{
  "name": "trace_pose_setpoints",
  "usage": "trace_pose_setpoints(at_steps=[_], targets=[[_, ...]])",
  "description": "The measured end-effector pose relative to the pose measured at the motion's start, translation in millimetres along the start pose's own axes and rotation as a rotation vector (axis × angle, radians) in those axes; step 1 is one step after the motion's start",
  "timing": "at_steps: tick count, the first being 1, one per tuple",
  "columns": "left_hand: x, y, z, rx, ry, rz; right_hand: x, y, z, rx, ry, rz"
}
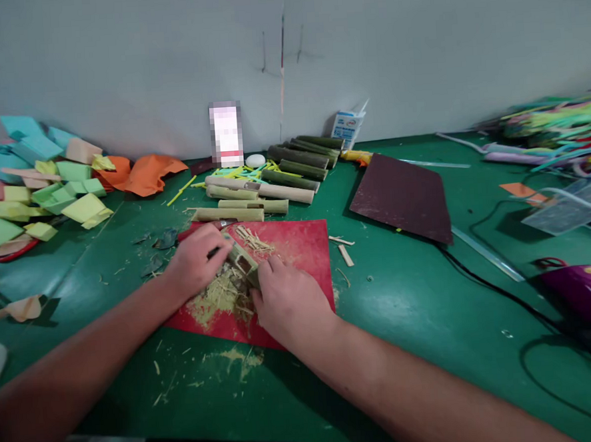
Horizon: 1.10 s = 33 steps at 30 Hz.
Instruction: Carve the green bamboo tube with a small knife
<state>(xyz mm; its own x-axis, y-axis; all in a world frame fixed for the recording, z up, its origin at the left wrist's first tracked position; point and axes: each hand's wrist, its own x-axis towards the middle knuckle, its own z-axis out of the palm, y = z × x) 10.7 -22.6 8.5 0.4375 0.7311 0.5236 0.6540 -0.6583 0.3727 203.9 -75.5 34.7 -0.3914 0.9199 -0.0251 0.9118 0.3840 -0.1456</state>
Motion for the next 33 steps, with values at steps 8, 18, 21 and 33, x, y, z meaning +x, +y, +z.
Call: trace_pose_setpoints(at_steps=[8,18,21,33], targets=[[-0.8,-8.6,-0.6,-0.028,0.018,0.010,-1.0,0.3,-2.0,0.024,0.009,0.015],[-2.4,-2.1,0.9,-0.012,-0.056,0.055,-1.9,4.7,2.7,0.025,0.053,0.005],[-3.3,-0.4,0.8,-0.002,-0.003,0.053,-2.1,4.5,2.4,0.021,0.056,0.009],[-4.1,-2.5,1.5,0.025,-0.024,0.082,-1.9,2.8,1.6,0.046,0.044,0.014]])
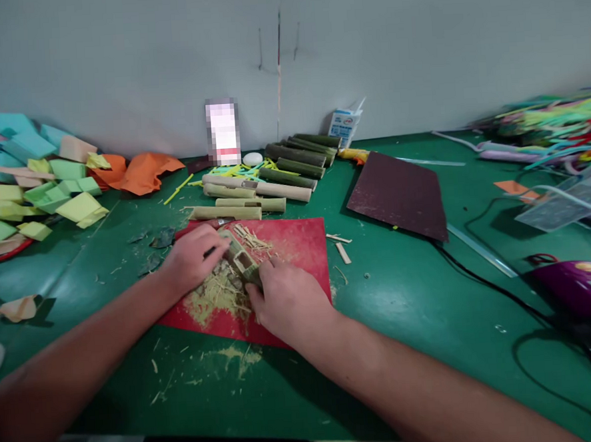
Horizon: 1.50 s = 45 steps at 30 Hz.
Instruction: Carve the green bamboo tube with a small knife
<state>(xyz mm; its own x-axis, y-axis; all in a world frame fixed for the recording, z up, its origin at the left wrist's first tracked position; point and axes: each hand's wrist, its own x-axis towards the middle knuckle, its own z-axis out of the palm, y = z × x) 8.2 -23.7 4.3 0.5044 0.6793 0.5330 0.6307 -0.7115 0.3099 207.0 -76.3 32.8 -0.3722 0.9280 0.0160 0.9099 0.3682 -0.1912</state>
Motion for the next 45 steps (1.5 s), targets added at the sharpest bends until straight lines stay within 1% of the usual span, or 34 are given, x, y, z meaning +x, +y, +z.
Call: trace_pose_setpoints(at_steps=[1,4,5,8,11,12,15,18,19,22,25,26,29,32,33,36,37,40,43,44,45], targets=[[0.3,-0.4,-0.4,0.000,0.009,0.000,-0.1,0.4,0.4,0.002,0.006,-0.003],[1.7,-1.1,-1.2,-0.017,-0.043,0.000,0.0,1.7,1.2,0.004,0.020,-0.016],[2.3,-1.5,-1.3,-0.020,-0.038,-0.011,0.2,2.0,1.3,0.005,0.022,-0.018],[3.7,-2.9,-1.1,-0.005,0.033,-0.039,0.5,2.1,1.2,0.009,0.024,-0.007],[4.1,-3.5,-0.8,-0.013,-0.028,-0.014,0.7,1.4,0.8,0.014,0.006,-0.012],[4.2,-3.7,-0.9,-0.017,-0.028,-0.010,0.8,1.2,0.6,0.014,0.004,-0.011],[4.4,-3.4,-1.5,-0.007,0.043,-0.027,1.0,1.3,0.4,0.011,0.005,0.006],[4.6,-2.4,-1.9,-0.027,-0.039,-0.020,1.0,1.9,0.3,0.013,0.001,0.000],[4.7,-2.6,-1.9,-0.034,-0.038,-0.020,1.0,2.0,0.2,0.014,0.001,0.003],[5.5,-4.8,-1.7,-0.026,0.045,-0.029,1.2,1.9,-0.2,0.018,-0.004,0.014],[6.5,-6.3,-1.3,-0.042,-0.029,-0.006,1.7,1.5,-0.6,0.016,-0.006,0.009],[6.9,-6.1,-1.2,-0.045,-0.029,-0.011,1.8,1.5,-0.7,0.015,-0.006,0.008],[7.5,-3.2,-0.8,-0.024,0.026,-0.044,2.2,1.9,-0.7,0.016,-0.003,0.017],[7.5,-0.6,-0.5,-0.039,-0.052,-0.018,2.2,2.6,-0.4,0.028,-0.006,0.013],[7.5,-0.7,-0.6,-0.045,-0.051,-0.015,2.1,2.9,-0.3,0.033,-0.005,0.015],[7.5,-3.3,-1.3,-0.026,0.049,-0.046,2.1,3.6,0.3,0.045,-0.005,0.025],[7.3,-3.9,-1.6,-0.022,0.047,-0.047,2.3,3.7,0.4,0.049,-0.007,0.027],[6.0,-3.7,-2.6,-0.044,-0.033,-0.028,3.1,4.0,0.5,0.057,-0.016,0.027],[5.2,-1.9,-3.1,-0.032,0.032,-0.053,3.6,4.0,0.1,0.061,-0.021,0.035],[5.2,-1.1,-3.1,-0.027,0.035,-0.057,3.6,4.1,0.0,0.061,-0.023,0.031],[5.3,-0.3,-3.0,-0.029,0.009,-0.054,3.6,4.2,-0.1,0.060,-0.025,0.027]])
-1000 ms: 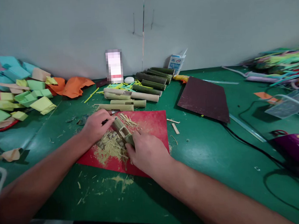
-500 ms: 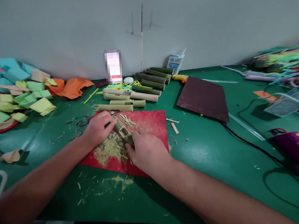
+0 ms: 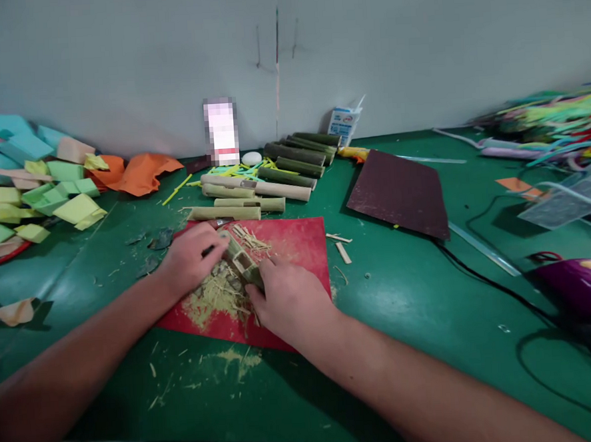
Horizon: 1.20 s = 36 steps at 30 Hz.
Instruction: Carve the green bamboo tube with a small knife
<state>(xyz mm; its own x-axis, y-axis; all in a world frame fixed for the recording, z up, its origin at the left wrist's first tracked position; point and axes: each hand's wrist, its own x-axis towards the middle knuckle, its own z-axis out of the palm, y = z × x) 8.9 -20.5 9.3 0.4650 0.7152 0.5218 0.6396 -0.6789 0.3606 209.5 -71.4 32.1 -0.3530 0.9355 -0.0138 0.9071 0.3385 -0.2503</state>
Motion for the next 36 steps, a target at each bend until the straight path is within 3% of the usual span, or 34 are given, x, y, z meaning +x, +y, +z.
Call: trace_pose_setpoints(at_steps=[2,6,10,13,17,21,24,28,32,36], targets=[[0.5,1.2,0.3,-0.019,-0.058,0.014,-0.2,0.4,0.0,0.002,-0.001,-0.005],[2.2,0.7,-0.5,-0.016,0.024,0.009,-0.4,1.0,0.8,0.000,-0.001,0.008],[1.7,-0.6,-2.1,-0.013,-0.044,0.015,-1.0,0.5,1.4,-0.008,0.021,-0.009],[0.5,-2.2,-1.8,0.005,0.027,0.008,-1.4,-0.2,0.5,-0.012,0.015,0.008],[0.0,-2.7,0.2,-0.018,-0.059,0.026,-1.4,-0.6,-1.3,-0.001,0.009,0.004],[0.8,-2.8,0.9,-0.004,0.035,-0.005,-0.6,-0.9,-1.2,0.013,-0.001,0.023],[0.2,-3.2,1.1,-0.014,-0.062,0.017,-0.2,-0.7,0.4,0.005,-0.004,0.013],[-0.3,-7.4,0.4,0.009,0.043,-0.012,-0.3,0.0,2.2,0.001,0.006,0.016],[-0.2,-7.4,0.0,-0.011,-0.038,0.005,-0.5,0.2,1.0,0.001,0.002,0.006],[-0.1,-2.0,2.2,0.058,0.053,-0.019,0.1,0.1,-0.1,0.011,-0.010,0.024]])
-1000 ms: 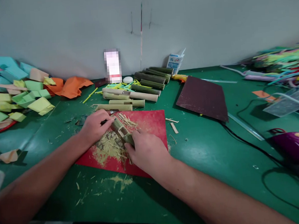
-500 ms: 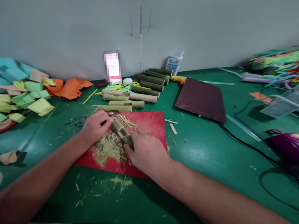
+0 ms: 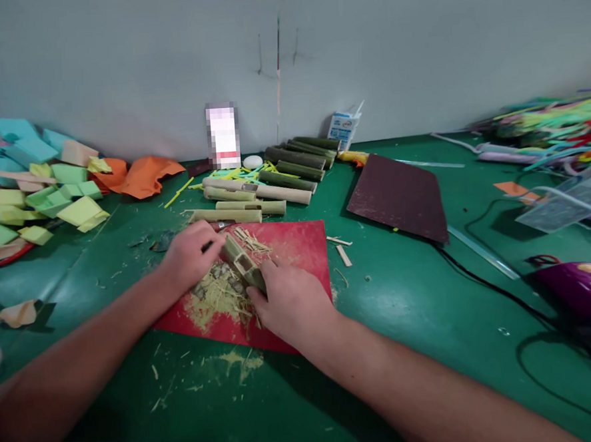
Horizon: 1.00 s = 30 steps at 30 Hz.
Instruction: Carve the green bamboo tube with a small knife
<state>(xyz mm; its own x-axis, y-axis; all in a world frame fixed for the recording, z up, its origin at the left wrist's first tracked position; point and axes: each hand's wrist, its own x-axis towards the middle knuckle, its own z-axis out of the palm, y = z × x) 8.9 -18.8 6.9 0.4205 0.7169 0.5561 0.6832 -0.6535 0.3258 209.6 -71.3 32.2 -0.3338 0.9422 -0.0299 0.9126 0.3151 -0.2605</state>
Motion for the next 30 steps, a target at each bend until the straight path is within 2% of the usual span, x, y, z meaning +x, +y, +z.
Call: trace_pose_setpoints(at_steps=[3,6,10,14,17,21,25,27,30], targets=[[-1,3,1.7,-0.002,-0.099,0.011,0,0,0,0.004,-0.004,-0.004],[0,1,1.0,-0.002,-0.006,-0.027,0,0,0,0.002,0.005,0.006],[0,-1,-1.1,-0.051,-0.087,-0.001,0,0,0,-0.001,0.013,-0.017],[0,-4,-1.7,-0.046,-0.003,-0.009,0,1,0,-0.002,0.017,-0.009],[0,-5,-1.8,-0.071,-0.087,0.004,1,1,0,-0.005,0.018,-0.012],[0,-3,-1.3,-0.049,-0.026,-0.008,1,2,1,-0.003,0.022,-0.009],[2,-6,-1.0,-0.070,-0.095,0.001,1,1,2,0.011,0.018,-0.017],[3,-10,-2.8,-0.089,-0.017,-0.081,2,1,2,0.014,0.013,-0.007],[4,-15,-7.3,-0.180,0.112,-0.357,2,1,0,0.004,0.020,-0.014]])
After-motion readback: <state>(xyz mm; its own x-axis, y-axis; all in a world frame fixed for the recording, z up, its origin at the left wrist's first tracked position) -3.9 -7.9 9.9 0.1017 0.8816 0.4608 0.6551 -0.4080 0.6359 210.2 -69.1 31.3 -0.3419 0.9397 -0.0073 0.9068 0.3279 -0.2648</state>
